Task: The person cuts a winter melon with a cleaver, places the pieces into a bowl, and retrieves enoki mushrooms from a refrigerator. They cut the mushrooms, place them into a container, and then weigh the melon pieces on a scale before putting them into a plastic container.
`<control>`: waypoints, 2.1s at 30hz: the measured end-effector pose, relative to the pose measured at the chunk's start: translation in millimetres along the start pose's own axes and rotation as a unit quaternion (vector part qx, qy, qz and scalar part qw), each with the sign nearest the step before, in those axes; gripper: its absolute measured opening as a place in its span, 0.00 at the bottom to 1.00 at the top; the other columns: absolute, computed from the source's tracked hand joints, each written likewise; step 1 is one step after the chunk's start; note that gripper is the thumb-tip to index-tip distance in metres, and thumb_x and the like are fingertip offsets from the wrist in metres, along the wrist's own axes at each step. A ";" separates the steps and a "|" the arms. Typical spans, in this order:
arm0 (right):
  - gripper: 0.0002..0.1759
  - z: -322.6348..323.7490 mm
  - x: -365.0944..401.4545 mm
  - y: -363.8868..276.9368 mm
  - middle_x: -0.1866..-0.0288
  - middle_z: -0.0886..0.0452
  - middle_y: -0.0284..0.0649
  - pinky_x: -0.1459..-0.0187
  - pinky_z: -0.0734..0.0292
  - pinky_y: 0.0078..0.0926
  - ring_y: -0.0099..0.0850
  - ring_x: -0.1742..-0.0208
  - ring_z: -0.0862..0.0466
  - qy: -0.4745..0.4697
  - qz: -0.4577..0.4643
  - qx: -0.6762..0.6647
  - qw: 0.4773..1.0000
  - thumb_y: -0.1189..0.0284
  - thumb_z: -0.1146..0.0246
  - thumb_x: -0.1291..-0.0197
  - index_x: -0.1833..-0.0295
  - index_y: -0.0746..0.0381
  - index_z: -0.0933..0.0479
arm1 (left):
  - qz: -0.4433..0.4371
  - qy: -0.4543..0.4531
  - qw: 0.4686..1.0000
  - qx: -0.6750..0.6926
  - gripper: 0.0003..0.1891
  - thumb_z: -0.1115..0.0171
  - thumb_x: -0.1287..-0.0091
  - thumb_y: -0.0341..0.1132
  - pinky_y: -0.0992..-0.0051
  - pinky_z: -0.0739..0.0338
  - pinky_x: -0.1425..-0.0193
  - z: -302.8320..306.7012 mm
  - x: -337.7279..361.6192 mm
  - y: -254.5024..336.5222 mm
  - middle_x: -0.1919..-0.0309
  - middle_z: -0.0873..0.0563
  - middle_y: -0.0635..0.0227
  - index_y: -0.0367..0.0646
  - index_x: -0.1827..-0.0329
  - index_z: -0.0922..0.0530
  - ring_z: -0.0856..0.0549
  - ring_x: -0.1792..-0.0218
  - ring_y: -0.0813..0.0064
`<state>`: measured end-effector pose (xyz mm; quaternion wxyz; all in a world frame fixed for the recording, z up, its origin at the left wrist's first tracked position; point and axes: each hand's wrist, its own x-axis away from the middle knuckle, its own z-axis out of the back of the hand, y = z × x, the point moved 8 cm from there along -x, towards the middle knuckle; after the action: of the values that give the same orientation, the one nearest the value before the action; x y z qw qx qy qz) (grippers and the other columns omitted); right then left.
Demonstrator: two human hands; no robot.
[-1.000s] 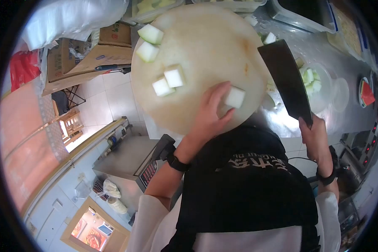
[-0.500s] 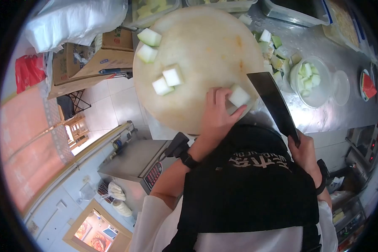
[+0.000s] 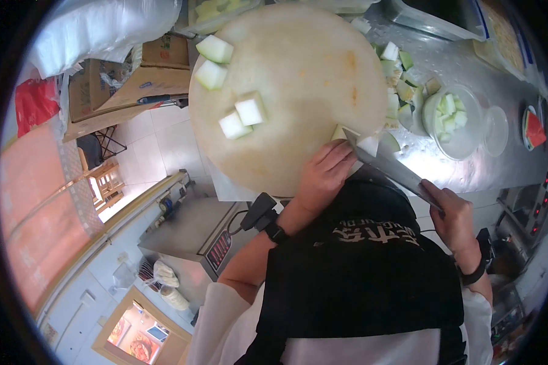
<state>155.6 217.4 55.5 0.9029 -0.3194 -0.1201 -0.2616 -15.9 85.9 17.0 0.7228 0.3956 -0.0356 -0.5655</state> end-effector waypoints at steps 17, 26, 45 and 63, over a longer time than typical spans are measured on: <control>0.21 3.6 -41.6 -16.4 0.64 0.18 0.51 0.63 0.23 0.37 0.47 0.66 0.19 -0.072 -0.006 0.006 0.997 0.83 0.41 0.51 0.48 0.60 0.22 | 0.043 -0.026 0.998 0.028 0.19 0.40 0.54 0.21 0.71 0.23 0.49 -5.1 -1.9 -6.7 0.54 0.19 0.66 0.38 0.55 0.20 0.20 0.53 0.66; 0.13 0.2 -50.5 11.6 0.71 0.21 0.55 0.63 0.25 0.46 0.54 0.66 0.21 -0.010 -0.084 -0.032 0.996 0.73 0.41 0.45 0.54 0.64 0.23 | 0.033 -0.016 0.999 -0.027 0.18 0.34 0.51 0.24 0.68 0.29 0.47 -10.0 -1.9 -1.7 0.55 0.21 0.65 0.42 0.54 0.22 0.23 0.52 0.65; 0.29 43.1 37.5 56.6 0.71 0.27 0.37 0.68 0.24 0.35 0.38 0.70 0.21 0.256 0.051 0.136 0.956 0.75 0.30 0.66 0.50 0.53 0.26 | -0.084 -0.328 0.941 0.019 0.25 0.55 0.29 0.44 0.63 0.41 0.30 -79.4 -76.8 82.6 0.31 0.36 0.59 0.42 0.32 0.36 0.38 0.31 0.60; 0.24 -72.7 180.3 339.8 0.49 0.22 0.46 0.47 0.27 0.29 0.33 0.49 0.21 0.496 -0.288 -0.156 0.804 0.81 0.43 0.39 0.36 0.66 0.34 | 0.227 -0.105 0.968 -0.016 0.41 0.43 0.37 0.35 0.54 0.58 0.26 -81.3 -33.3 34.0 0.32 0.61 0.27 0.17 0.33 0.58 0.59 0.30 0.34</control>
<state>496.2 323.5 -105.7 0.6605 -0.2332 0.3002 -0.6475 39.6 158.8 -4.7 0.8309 0.3038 -0.1914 -0.4251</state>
